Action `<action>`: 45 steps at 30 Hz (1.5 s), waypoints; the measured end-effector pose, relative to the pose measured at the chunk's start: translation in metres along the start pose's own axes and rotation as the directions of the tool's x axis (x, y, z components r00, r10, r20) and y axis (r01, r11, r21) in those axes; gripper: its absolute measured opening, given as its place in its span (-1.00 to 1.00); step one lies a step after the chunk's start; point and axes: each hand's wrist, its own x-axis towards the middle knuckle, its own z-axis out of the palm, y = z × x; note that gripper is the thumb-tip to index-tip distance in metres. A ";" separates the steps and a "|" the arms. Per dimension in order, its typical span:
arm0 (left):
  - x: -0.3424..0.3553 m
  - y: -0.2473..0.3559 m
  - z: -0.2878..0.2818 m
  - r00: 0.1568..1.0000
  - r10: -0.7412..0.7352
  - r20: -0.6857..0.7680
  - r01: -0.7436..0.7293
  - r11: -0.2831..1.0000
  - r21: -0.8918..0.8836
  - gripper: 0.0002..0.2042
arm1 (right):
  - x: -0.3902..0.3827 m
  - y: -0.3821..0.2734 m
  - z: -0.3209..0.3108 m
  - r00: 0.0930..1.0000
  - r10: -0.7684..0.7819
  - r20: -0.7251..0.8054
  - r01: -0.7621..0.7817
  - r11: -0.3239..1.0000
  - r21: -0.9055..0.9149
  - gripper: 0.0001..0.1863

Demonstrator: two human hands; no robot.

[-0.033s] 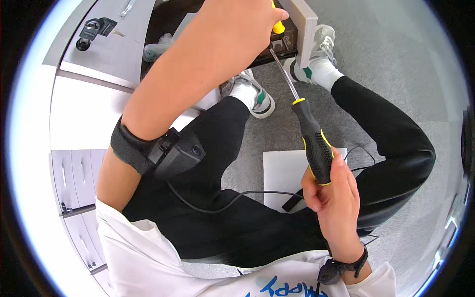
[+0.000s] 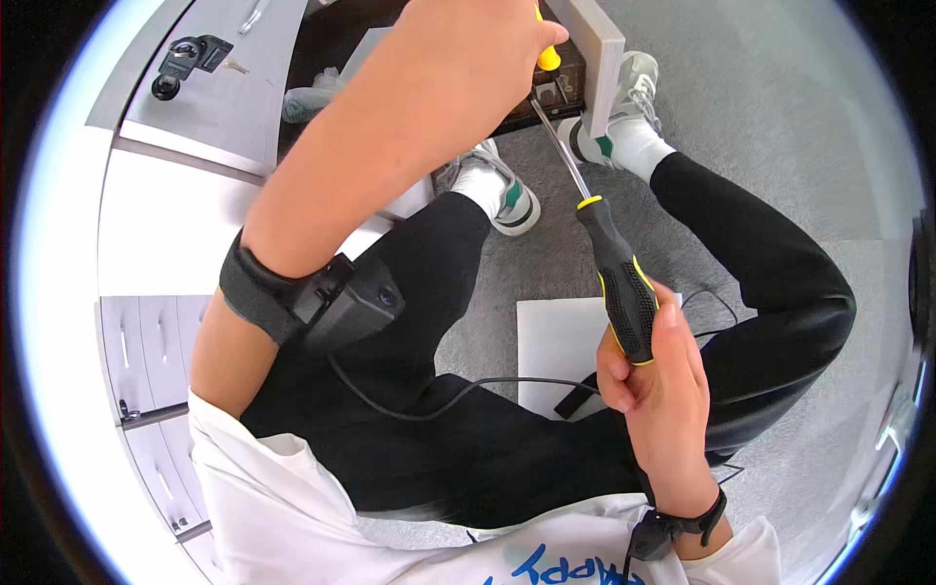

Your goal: The person uses a key to open a drawer and then uses a screwdriver to remove a screw from the interior lock mechanism before removing the metal lock component by hand.

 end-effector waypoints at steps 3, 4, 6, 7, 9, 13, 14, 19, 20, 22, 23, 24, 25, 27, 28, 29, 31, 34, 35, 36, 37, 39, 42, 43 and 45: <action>0.004 -0.011 0.015 0.992 0.090 -0.086 -0.083 0.993 0.079 -0.72 | -0.012 -0.005 0.011 0.992 -0.102 -0.077 0.101 0.995 -0.017 -0.57; 0.003 -0.010 0.012 0.992 0.089 -0.095 -0.082 0.994 0.074 -0.72 | -0.015 -0.004 0.014 0.968 -0.233 -0.097 0.219 0.966 -0.135 -0.51; 0.003 -0.004 0.006 0.996 0.084 -0.042 -0.084 0.996 0.019 -0.72 | -0.012 0.008 0.009 0.946 -0.283 -0.161 0.243 0.942 -0.231 -0.40; 0.002 -0.008 0.008 0.996 0.076 -0.048 -0.075 0.997 0.023 -0.72 | -0.009 0.016 0.009 0.877 -0.474 -0.085 0.363 0.766 -0.530 -0.40; 0.002 -0.020 0.017 0.984 0.124 -0.125 -0.130 0.991 -0.043 -0.71 | -0.008 0.022 0.013 0.760 -0.647 0.069 0.429 0.418 -0.801 -0.38; 0.004 -0.020 0.021 0.972 0.186 -0.146 -0.199 0.977 -0.078 -0.71 | -0.004 0.013 0.012 0.665 -0.727 0.172 0.419 0.173 -0.892 -0.42; 0.005 -0.017 0.021 0.975 0.189 -0.118 -0.200 0.976 -0.087 -0.71 | -0.003 0.008 0.012 0.634 -0.747 0.201 0.422 0.117 -0.899 -0.44; -0.004 -0.020 0.013 0.976 0.196 -0.090 -0.203 0.976 -0.074 -0.72 | -0.009 0.002 0.020 0.675 -0.731 0.103 0.413 0.259 -0.873 -0.57; -0.003 -0.020 0.016 0.973 0.213 -0.092 -0.220 0.973 -0.072 -0.72 | -0.010 0.001 0.020 0.674 -0.732 0.099 0.406 0.255 -0.878 -0.57; -0.003 -0.020 0.020 0.968 0.231 -0.094 -0.238 0.969 -0.070 -0.72 | -0.014 -0.002 0.020 0.930 -0.294 -0.220 0.120 0.810 -0.574 -0.65; -0.003 -0.021 0.020 0.966 0.236 -0.104 -0.244 0.967 -0.075 -0.72 | -0.011 0.002 0.016 0.957 -0.246 -0.153 0.163 0.894 -0.417 -0.61; 0.001 -0.018 0.022 0.961 0.253 -0.114 -0.263 0.961 -0.087 -0.72 | -0.009 0.003 0.013 0.974 -0.170 -0.151 0.133 0.965 -0.228 -0.57; 0.000 -0.018 0.020 0.961 0.253 -0.111 -0.263 0.961 -0.084 -0.72 | -0.008 0.002 0.011 0.987 -0.131 -0.097 0.120 0.987 -0.108 -0.57; 0.000 -0.017 0.018 0.971 0.223 -0.086 -0.229 0.971 -0.068 -0.72 | -0.007 0.002 0.010 0.995 -0.096 -0.041 0.097 0.995 0.016 -0.57; -0.002 -0.016 0.014 0.972 0.221 -0.084 -0.227 0.972 -0.061 -0.72 | -0.008 0.002 0.011 0.997 -0.064 -0.045 0.067 0.994 0.084 -0.61; -0.004 -0.015 0.010 0.974 0.216 -0.064 -0.221 0.972 -0.076 -0.73 | -0.008 0.001 0.012 0.998 -0.031 -0.048 0.038 0.988 0.152 -0.64; -0.005 -0.015 0.009 0.976 0.213 -0.043 -0.216 0.972 -0.092 -0.73 | -0.011 0.002 0.021 0.995 -0.084 -0.047 0.084 0.996 -0.003 -0.62; -0.003 -0.019 0.017 0.974 0.213 -0.074 -0.216 0.976 -0.036 -0.73 | -0.010 0.005 0.024 0.989 -0.132 -0.070 0.116 0.973 -0.200 -0.47; -0.004 -0.020 0.017 0.970 0.225 -0.090 -0.229 0.973 -0.040 -0.74 | -0.008 0.004 0.025 0.977 -0.189 -0.100 0.143 0.926 -0.350 -0.47; -0.006 -0.022 0.016 0.966 0.236 -0.105 -0.242 0.969 -0.043 -0.74 | -0.007 0.003 0.027 0.961 -0.249 -0.120 0.160 0.855 -0.493 -0.47; -0.005 -0.020 0.016 0.965 0.240 -0.104 -0.245 0.968 -0.045 -0.74 | -0.003 0.015 0.024 0.881 -0.462 -0.103 0.295 0.706 -0.644 -0.44; -0.005 -0.013 0.010 0.973 0.219 -0.074 -0.223 0.973 -0.054 -0.75 | 0.000 0.016 0.012 0.751 -0.659 0.037 0.400 0.410 -0.820 -0.43; -0.007 -0.012 0.008 0.977 0.212 -0.030 -0.213 0.977 -0.012 -0.74 | 0.003 0.019 0.010 0.594 -0.773 0.221 0.420 0.063 -0.906 -0.28; -0.007 -0.013 0.009 0.977 0.213 -0.030 -0.213 0.977 -0.012 -0.74 | 0.005 0.021 0.012 0.597 -0.777 0.200 0.423 0.092 -0.902 -0.29; -0.005 -0.015 0.011 0.965 0.252 -0.073 -0.249 0.967 0.044 -0.74 | 0.005 0.021 0.015 0.600 -0.780 0.179 0.425 0.121 -0.897 -0.30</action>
